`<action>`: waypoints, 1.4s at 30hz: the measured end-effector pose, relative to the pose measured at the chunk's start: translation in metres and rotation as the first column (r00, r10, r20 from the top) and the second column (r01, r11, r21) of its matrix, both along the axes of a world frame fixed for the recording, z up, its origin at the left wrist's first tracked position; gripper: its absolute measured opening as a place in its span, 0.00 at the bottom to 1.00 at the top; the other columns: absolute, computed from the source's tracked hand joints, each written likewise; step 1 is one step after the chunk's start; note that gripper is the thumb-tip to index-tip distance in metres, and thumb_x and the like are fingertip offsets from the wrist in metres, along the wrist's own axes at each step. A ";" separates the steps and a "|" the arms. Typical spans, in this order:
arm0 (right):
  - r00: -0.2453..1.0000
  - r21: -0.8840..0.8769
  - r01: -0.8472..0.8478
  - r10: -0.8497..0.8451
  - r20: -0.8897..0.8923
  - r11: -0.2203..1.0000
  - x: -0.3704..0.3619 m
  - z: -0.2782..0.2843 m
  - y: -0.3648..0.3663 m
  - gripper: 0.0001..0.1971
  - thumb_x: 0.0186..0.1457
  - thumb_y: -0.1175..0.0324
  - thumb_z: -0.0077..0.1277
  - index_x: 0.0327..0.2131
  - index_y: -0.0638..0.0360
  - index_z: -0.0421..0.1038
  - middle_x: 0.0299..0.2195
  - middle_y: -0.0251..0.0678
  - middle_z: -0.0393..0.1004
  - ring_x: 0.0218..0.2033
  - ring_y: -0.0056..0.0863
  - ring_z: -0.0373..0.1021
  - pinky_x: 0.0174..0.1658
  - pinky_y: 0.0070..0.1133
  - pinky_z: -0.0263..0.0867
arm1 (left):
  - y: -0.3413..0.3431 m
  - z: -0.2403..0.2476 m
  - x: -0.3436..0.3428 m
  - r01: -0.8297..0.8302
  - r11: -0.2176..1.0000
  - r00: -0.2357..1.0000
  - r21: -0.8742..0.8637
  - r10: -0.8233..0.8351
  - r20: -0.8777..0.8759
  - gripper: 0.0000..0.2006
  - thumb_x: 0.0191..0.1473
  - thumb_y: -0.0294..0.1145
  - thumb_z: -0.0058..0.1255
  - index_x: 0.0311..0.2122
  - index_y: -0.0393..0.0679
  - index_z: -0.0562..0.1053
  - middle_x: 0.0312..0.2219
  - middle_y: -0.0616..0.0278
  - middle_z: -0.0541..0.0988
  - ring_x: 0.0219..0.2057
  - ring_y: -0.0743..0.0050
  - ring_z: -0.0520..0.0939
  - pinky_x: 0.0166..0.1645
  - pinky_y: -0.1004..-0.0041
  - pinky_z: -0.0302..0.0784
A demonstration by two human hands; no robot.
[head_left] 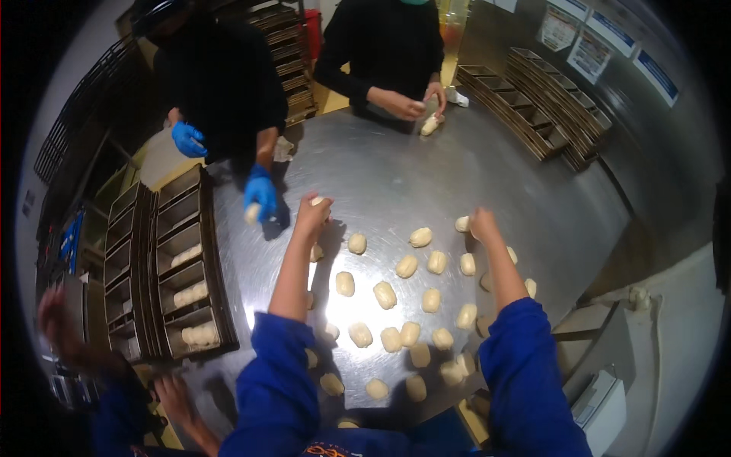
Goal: The person portions dough by hand, weighing individual pieces on a digital scale and placing them onto a conveyor belt. The person also arranges the dough pieces on a metal table and places them into baking trays.
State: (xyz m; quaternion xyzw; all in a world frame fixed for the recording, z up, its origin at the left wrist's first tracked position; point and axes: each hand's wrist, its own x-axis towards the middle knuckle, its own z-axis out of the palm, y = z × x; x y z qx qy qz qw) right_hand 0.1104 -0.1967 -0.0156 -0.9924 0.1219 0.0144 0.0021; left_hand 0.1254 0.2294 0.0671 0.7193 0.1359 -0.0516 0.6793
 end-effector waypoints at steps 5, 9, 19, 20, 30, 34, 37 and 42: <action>0.939 1.000 0.025 -0.342 -0.019 0.011 -0.018 0.066 0.015 0.27 0.57 0.63 0.42 0.59 0.54 0.50 0.52 0.53 0.62 0.45 0.47 0.68 0.49 0.37 0.64 | 0.022 -0.021 0.046 0.120 0.992 0.993 0.029 -0.120 -0.002 0.41 0.40 0.38 0.61 0.56 0.33 0.51 0.37 0.47 0.72 0.35 0.63 0.76 0.35 0.69 0.75; 0.865 0.578 0.090 -0.352 0.359 0.811 -0.029 0.119 0.014 0.33 0.57 0.63 0.43 0.62 0.52 0.39 0.58 0.63 0.44 0.59 0.53 0.49 0.57 0.36 0.55 | -0.001 -0.001 0.077 -0.290 0.790 0.902 0.540 0.038 0.430 0.55 0.38 0.57 0.60 0.60 0.33 0.42 0.57 0.39 0.50 0.59 0.48 0.52 0.61 0.51 0.46; 0.844 0.451 -0.497 0.293 0.449 0.742 -0.509 0.019 0.128 0.09 0.51 0.66 0.47 0.37 0.51 0.71 0.38 0.41 0.72 0.41 0.37 0.70 0.41 0.32 0.65 | -0.135 -0.013 -0.264 -0.047 0.864 0.715 0.501 -0.321 0.621 0.40 0.49 0.33 0.55 0.59 0.36 0.42 0.56 0.46 0.48 0.57 0.55 0.54 0.61 0.58 0.51; 0.817 0.368 -0.507 0.298 0.494 0.780 -0.578 -0.021 0.121 0.11 0.48 0.65 0.48 0.38 0.49 0.71 0.39 0.41 0.72 0.41 0.35 0.70 0.42 0.31 0.66 | -0.147 -0.032 -0.310 0.009 0.849 0.695 0.529 -0.385 0.607 0.41 0.49 0.32 0.55 0.59 0.37 0.41 0.56 0.46 0.48 0.58 0.53 0.53 0.61 0.58 0.50; 0.048 0.388 0.921 -0.997 -0.063 0.019 -0.993 -0.044 0.038 0.36 0.41 0.50 0.57 0.54 0.51 0.58 0.52 0.56 0.56 0.51 0.56 0.57 0.51 0.42 0.59 | -0.283 -0.034 -0.653 0.797 0.278 -0.185 0.537 -0.734 0.654 0.28 0.45 0.19 0.48 0.52 0.41 0.55 0.48 0.50 0.59 0.51 0.55 0.62 0.56 0.61 0.59; 0.045 0.598 0.798 -0.996 0.075 0.081 -0.996 -0.108 0.040 0.26 0.40 0.61 0.60 0.44 0.55 0.62 0.42 0.49 0.62 0.43 0.46 0.64 0.45 0.34 0.64 | -0.362 -0.025 -0.778 0.753 -0.243 -0.555 0.612 -0.733 0.392 0.15 0.45 0.19 0.47 0.42 0.39 0.67 0.35 0.52 0.72 0.37 0.57 0.74 0.44 0.65 0.68; -0.048 0.822 0.551 -0.978 0.201 0.142 -1.021 -0.104 0.061 0.21 0.42 0.66 0.58 0.41 0.56 0.63 0.36 0.44 0.66 0.38 0.39 0.67 0.42 0.30 0.67 | -0.404 -0.069 -0.869 0.808 -0.480 -0.554 0.341 -0.815 0.166 0.19 0.46 0.26 0.51 0.46 0.38 0.65 0.35 0.54 0.73 0.33 0.59 0.75 0.39 0.68 0.70; -0.440 0.792 -0.569 -0.731 -0.521 -0.222 -1.122 -0.097 0.092 0.18 0.46 0.66 0.55 0.41 0.56 0.63 0.31 0.36 0.69 0.30 0.26 0.69 0.29 0.23 0.71 | -0.440 -0.123 -0.990 0.469 -0.470 -0.716 0.748 -0.698 0.010 0.26 0.44 0.33 0.56 0.50 0.44 0.63 0.35 0.51 0.72 0.35 0.52 0.76 0.40 0.61 0.72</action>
